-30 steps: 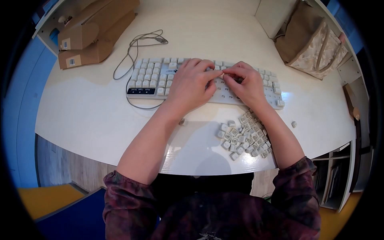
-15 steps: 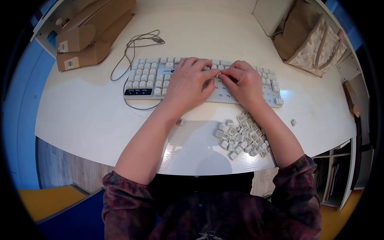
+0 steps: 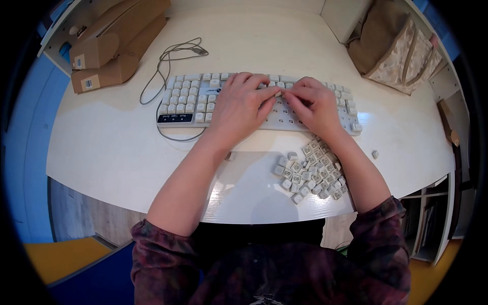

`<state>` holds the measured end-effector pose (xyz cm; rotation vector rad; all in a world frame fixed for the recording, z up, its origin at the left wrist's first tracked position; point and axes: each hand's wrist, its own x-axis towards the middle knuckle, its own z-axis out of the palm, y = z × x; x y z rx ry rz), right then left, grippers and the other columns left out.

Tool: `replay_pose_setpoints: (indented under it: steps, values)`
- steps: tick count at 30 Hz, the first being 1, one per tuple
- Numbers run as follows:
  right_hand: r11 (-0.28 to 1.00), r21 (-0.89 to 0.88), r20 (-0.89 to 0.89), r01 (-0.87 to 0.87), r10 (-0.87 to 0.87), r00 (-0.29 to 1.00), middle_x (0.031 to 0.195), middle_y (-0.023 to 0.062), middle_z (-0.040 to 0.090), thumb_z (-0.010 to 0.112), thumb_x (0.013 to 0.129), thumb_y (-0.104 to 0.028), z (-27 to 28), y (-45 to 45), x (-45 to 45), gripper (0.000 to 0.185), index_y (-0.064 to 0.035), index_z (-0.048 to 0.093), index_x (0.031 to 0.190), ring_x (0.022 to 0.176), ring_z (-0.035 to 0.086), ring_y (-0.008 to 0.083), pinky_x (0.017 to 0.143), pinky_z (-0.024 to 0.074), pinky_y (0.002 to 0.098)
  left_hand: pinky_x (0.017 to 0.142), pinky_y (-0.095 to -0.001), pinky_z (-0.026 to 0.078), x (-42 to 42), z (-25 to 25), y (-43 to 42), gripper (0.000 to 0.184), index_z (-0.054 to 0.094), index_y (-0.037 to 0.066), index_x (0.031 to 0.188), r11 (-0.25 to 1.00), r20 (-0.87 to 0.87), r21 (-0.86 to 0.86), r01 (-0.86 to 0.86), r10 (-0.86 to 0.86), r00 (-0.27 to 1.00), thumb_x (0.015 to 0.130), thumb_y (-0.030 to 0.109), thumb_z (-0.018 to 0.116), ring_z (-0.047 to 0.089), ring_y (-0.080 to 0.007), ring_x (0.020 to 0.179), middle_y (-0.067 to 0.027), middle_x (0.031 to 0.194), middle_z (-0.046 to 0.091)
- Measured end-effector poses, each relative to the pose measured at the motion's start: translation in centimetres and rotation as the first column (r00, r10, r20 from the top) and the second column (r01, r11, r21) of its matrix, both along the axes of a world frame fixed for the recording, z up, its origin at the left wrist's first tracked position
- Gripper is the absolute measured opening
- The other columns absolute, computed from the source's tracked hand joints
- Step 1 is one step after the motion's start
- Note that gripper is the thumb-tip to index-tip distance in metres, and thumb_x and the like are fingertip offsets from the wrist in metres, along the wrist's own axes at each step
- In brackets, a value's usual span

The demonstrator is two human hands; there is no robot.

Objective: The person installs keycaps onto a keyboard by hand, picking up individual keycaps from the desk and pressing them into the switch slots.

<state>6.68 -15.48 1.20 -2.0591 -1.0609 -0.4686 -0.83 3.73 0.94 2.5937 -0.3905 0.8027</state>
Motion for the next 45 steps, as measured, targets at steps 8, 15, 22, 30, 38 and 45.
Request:
replay_pose_setpoints:
  steps: [8, 15, 22, 30, 38, 45]
  values:
    - [0.961, 0.254, -0.521, 0.105, 0.044, 0.853, 0.090, 0.0030, 0.069, 0.069, 0.094, -0.016, 0.0, -0.4, 1.4, 0.018, -0.0008, 0.077, 0.101, 0.077, 0.058, 0.0090, 0.067, 0.0453, 0.0244, 0.088, -0.0383, 0.051, 0.5, -0.1, -0.7, 0.017, 0.080, 0.015, 0.100, 0.996, 0.031, -0.021, -0.089, 0.090, 0.995, 0.086, 0.022, 0.074, 0.063, -0.0241, 0.102, -0.0009, 0.106, 0.070]
    - [0.968, 0.242, -0.459, 0.067, 0.053, 0.887, 0.091, 0.0078, 0.071, 0.069, 0.092, -0.013, 0.0, -0.4, 1.4, 0.017, -0.0007, 0.077, 0.100, 0.080, 0.062, 0.0139, 0.072, 0.0475, 0.0267, 0.090, -0.0381, 0.050, 0.8, -0.2, -0.9, 0.015, 0.080, 0.018, 0.097, 0.990, 0.013, -0.073, -0.123, 0.125, 0.992, 0.084, 0.019, 0.075, 0.064, -0.0223, 0.099, 0.0015, 0.104, 0.071]
    - [0.974, 0.220, -0.458, 0.056, 0.052, 0.887, 0.091, 0.0082, 0.071, 0.068, 0.091, -0.012, 0.1, -0.4, 1.3, 0.017, -0.0008, 0.077, 0.100, 0.081, 0.063, 0.0150, 0.072, 0.0484, 0.0274, 0.111, -0.0493, 0.040, 0.9, -0.1, -0.8, 0.018, 0.079, 0.019, 0.095, 0.987, 0.112, 0.134, -0.090, 0.075, 0.991, 0.082, 0.013, 0.069, 0.064, -0.0167, 0.099, 0.0041, 0.100, 0.070]
    - [0.985, 0.169, -0.443, 0.040, 0.039, 0.896, 0.091, 0.0038, 0.070, 0.068, 0.094, -0.012, 0.0, -0.4, 1.2, 0.016, -0.0019, 0.077, 0.103, 0.081, 0.060, 0.0103, 0.072, 0.0462, 0.0253, 0.108, -0.0479, 0.043, 1.2, -0.4, -0.9, 0.013, 0.079, 0.018, 0.092, 0.998, 0.110, 0.036, -0.061, 0.056, 0.992, 0.082, 0.014, 0.072, 0.066, -0.0149, 0.095, 0.0037, 0.094, 0.070]
    - [0.992, 0.122, -0.408, 0.011, 0.040, 0.912, 0.093, 0.0052, 0.070, 0.068, 0.093, -0.010, -0.3, -0.3, 1.4, 0.016, -0.0009, 0.076, 0.103, 0.083, 0.061, 0.0123, 0.073, 0.0474, 0.0263, 0.104, -0.0465, 0.046, 1.2, -0.1, -1.2, 0.011, 0.078, 0.013, 0.095, 0.994, 0.089, 0.086, -0.061, 0.053, 0.995, 0.086, 0.015, 0.073, 0.067, -0.0202, 0.091, 0.0000, 0.096, 0.069]
    - [0.990, 0.140, -0.419, 0.017, 0.044, 0.907, 0.092, 0.0052, 0.070, 0.068, 0.093, -0.011, -0.3, -0.4, 1.4, 0.017, -0.0007, 0.076, 0.103, 0.083, 0.061, 0.0123, 0.073, 0.0474, 0.0264, 0.093, -0.0391, 0.049, 0.8, 0.0, -1.3, 0.013, 0.078, 0.013, 0.097, 0.999, 0.089, 0.028, -0.043, 0.040, 0.995, 0.086, 0.014, 0.072, 0.066, -0.0225, 0.096, -0.0012, 0.099, 0.070]
